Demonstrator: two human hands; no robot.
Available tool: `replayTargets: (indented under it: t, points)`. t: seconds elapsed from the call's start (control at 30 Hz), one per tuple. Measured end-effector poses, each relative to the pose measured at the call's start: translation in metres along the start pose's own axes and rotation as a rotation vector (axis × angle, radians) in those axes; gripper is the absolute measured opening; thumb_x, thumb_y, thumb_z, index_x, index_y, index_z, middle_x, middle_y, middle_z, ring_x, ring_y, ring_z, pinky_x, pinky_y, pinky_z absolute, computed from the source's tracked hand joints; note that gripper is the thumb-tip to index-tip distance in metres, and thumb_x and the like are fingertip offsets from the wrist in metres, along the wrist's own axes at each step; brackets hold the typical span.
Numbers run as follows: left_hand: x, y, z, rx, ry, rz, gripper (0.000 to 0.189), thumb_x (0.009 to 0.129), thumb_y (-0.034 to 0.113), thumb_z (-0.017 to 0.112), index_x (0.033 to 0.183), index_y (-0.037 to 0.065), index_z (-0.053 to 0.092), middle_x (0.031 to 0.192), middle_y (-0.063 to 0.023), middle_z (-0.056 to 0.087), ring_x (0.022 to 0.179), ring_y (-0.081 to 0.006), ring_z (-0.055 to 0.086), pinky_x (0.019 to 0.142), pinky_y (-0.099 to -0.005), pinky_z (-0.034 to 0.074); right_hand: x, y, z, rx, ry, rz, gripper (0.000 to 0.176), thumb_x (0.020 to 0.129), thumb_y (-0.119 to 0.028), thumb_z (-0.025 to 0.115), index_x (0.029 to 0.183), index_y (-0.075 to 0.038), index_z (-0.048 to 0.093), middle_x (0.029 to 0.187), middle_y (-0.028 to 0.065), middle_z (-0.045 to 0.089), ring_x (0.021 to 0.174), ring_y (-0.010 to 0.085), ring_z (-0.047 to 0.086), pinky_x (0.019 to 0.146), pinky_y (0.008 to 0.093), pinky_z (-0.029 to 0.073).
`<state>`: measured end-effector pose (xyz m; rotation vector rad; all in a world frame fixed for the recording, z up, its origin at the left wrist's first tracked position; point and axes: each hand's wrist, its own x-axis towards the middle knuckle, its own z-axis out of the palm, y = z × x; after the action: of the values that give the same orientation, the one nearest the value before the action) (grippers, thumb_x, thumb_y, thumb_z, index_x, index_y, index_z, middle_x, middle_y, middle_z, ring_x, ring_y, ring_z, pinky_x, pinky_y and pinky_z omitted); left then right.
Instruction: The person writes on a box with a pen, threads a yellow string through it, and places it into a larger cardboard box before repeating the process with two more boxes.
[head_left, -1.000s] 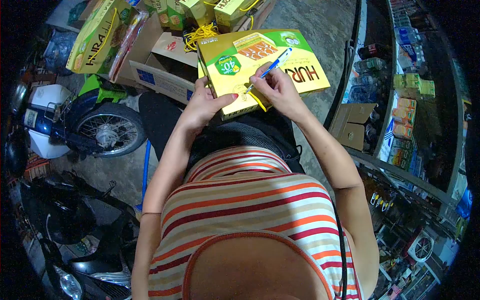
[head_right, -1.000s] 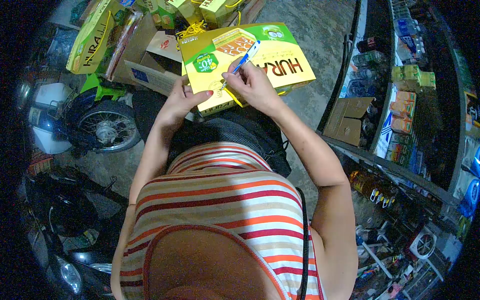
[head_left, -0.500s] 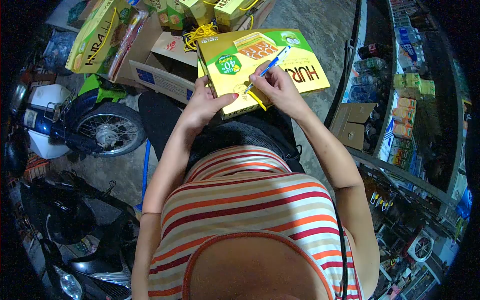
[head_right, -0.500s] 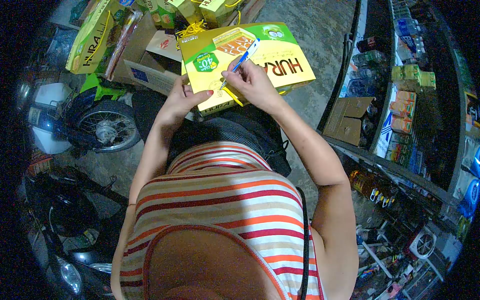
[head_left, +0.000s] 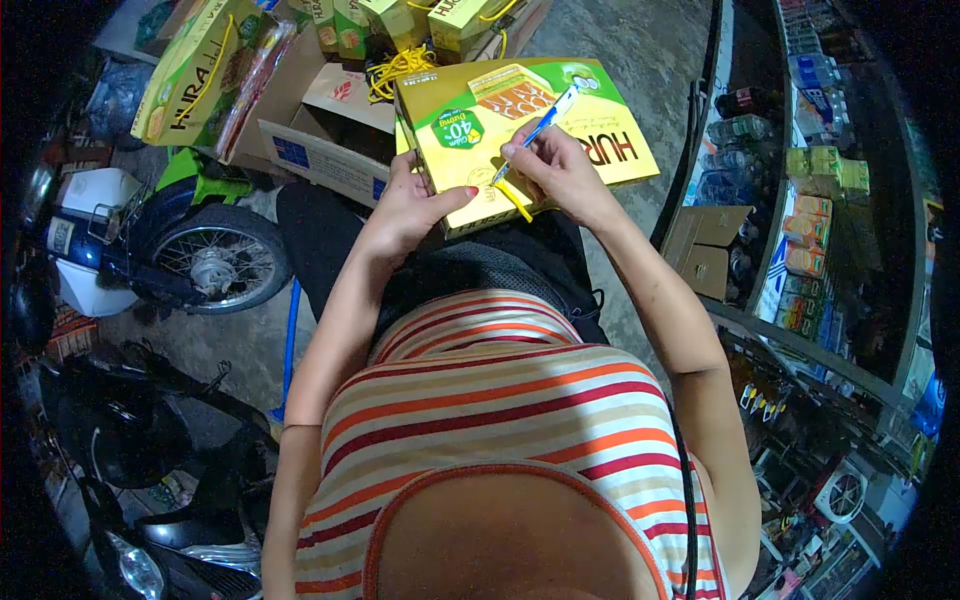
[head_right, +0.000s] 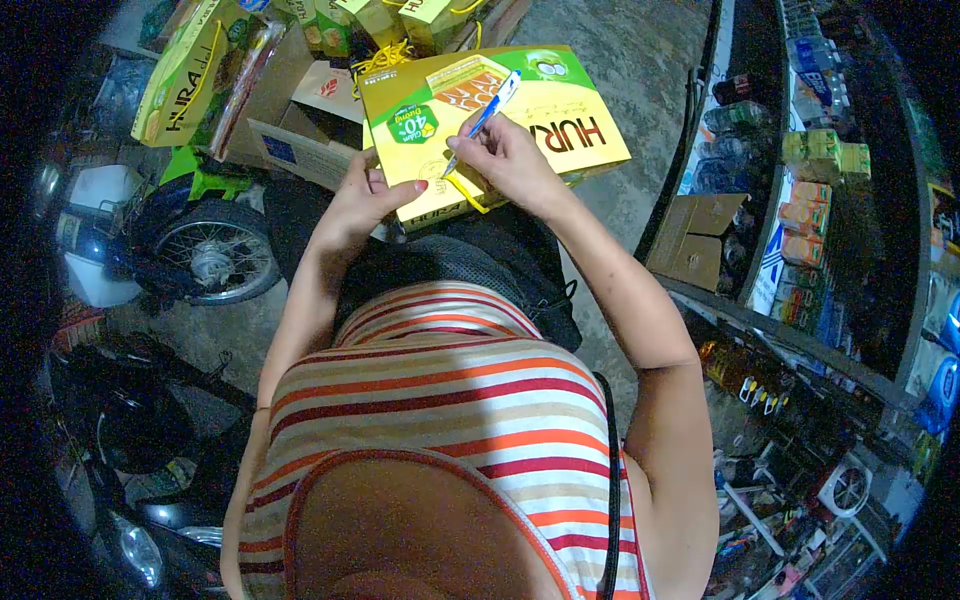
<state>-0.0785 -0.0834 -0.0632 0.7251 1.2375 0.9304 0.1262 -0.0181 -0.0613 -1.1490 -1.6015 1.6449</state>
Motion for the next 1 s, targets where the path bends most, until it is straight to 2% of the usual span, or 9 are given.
replayTargets:
  t: [0.2, 0.27, 0.47, 0.6, 0.67, 0.7, 0.83, 0.9, 1.0]
  points:
    - [0.003, -0.008, -0.003, -0.026, -0.014, 0.024, 0.091, 0.077, 0.002, 0.076, 0.136, -0.012, 0.009, 0.117, -0.0224, 0.059, 0.103, -0.0237, 0.063, 0.089, -0.0330, 0.052, 0.000, 0.003, 0.002, -0.047, -0.021, -0.005, 0.017, 0.094, -0.021, 0.063, 0.098, -0.006, 0.055, 0.066, -0.0042, 0.052, 0.053, 0.0026, 0.046, 0.045, 0.0199, 0.036]
    - [0.003, -0.009, -0.004, -0.029, -0.009, 0.029, 0.091, 0.077, 0.002, 0.076, 0.136, -0.012, 0.009, 0.118, -0.0229, 0.058, 0.103, -0.0240, 0.063, 0.089, -0.0333, 0.052, 0.001, 0.009, 0.004, -0.073, 0.005, -0.052, 0.022, 0.092, -0.024, 0.064, 0.094, -0.003, 0.058, 0.074, -0.0041, 0.053, 0.065, 0.0042, 0.044, 0.056, 0.0222, 0.039]
    - [0.004, -0.011, -0.006, -0.016, -0.002, 0.025, 0.091, 0.076, 0.002, 0.077, 0.136, -0.012, 0.010, 0.119, -0.0239, 0.057, 0.103, -0.0252, 0.063, 0.089, -0.0336, 0.052, -0.010, -0.008, 0.012, -0.376, 0.001, -0.098, 0.019, 0.094, -0.022, 0.062, 0.099, -0.006, 0.056, 0.070, -0.0032, 0.050, 0.062, 0.0033, 0.044, 0.053, 0.0202, 0.036]
    - [0.001, -0.004, -0.005, -0.021, -0.012, 0.021, 0.090, 0.077, 0.002, 0.076, 0.137, -0.012, 0.010, 0.117, -0.0230, 0.059, 0.102, -0.0239, 0.063, 0.088, -0.0333, 0.053, -0.010, -0.004, 0.010, -0.380, 0.033, -0.215, 0.017, 0.093, -0.022, 0.062, 0.097, -0.007, 0.056, 0.068, -0.0027, 0.049, 0.061, 0.0047, 0.046, 0.051, 0.0208, 0.037]
    - [-0.002, 0.000, -0.005, -0.007, -0.012, 0.017, 0.089, 0.077, 0.001, 0.076, 0.137, -0.012, 0.011, 0.116, -0.0227, 0.059, 0.101, -0.0235, 0.064, 0.088, -0.0332, 0.053, -0.008, -0.011, 0.003, 0.137, 0.104, 0.040, 0.014, 0.094, -0.020, 0.061, 0.096, -0.008, 0.054, 0.068, -0.0017, 0.050, 0.060, 0.0061, 0.048, 0.049, 0.0224, 0.039]
    - [-0.004, 0.003, -0.003, -0.045, -0.010, 0.022, 0.089, 0.077, 0.002, 0.076, 0.137, -0.012, 0.011, 0.116, -0.0226, 0.060, 0.100, -0.0234, 0.064, 0.086, -0.0330, 0.053, -0.008, -0.014, 0.001, 0.333, 0.115, -0.022, 0.013, 0.095, -0.019, 0.059, 0.097, -0.008, 0.053, 0.070, 0.0002, 0.051, 0.060, 0.0073, 0.050, 0.047, 0.0241, 0.041]
    - [-0.006, 0.006, -0.003, -0.035, 0.006, 0.016, 0.090, 0.078, 0.006, 0.077, 0.139, -0.012, 0.013, 0.115, -0.0233, 0.060, 0.096, -0.0237, 0.066, 0.082, -0.0327, 0.055, -0.029, -0.031, -0.001, 0.207, 0.218, -0.211, 0.017, 0.098, -0.021, 0.055, 0.099, -0.004, 0.052, 0.078, 0.0051, 0.058, 0.070, 0.0112, 0.056, 0.061, 0.0261, 0.047]
    - [-0.005, 0.006, -0.005, -0.003, 0.027, 0.002, 0.090, 0.078, 0.008, 0.077, 0.139, -0.012, 0.013, 0.116, -0.0233, 0.060, 0.097, -0.0234, 0.066, 0.082, -0.0323, 0.054, -0.052, -0.029, -0.004, -0.219, 0.379, -0.328, 0.018, 0.099, -0.021, 0.052, 0.099, -0.002, 0.051, 0.081, 0.0078, 0.060, 0.073, 0.0133, 0.057, 0.067, 0.0282, 0.047]
    - [-0.002, 0.002, -0.007, 0.030, 0.053, -0.005, 0.091, 0.078, 0.011, 0.078, 0.139, -0.012, 0.015, 0.116, -0.0230, 0.060, 0.099, -0.0230, 0.065, 0.084, -0.0314, 0.053, -0.088, -0.013, -0.031, -0.075, 0.598, -0.276, 0.023, 0.100, -0.023, 0.050, 0.097, -0.001, 0.057, 0.080, 0.0080, 0.063, 0.069, 0.0146, 0.058, 0.066, 0.0288, 0.048]
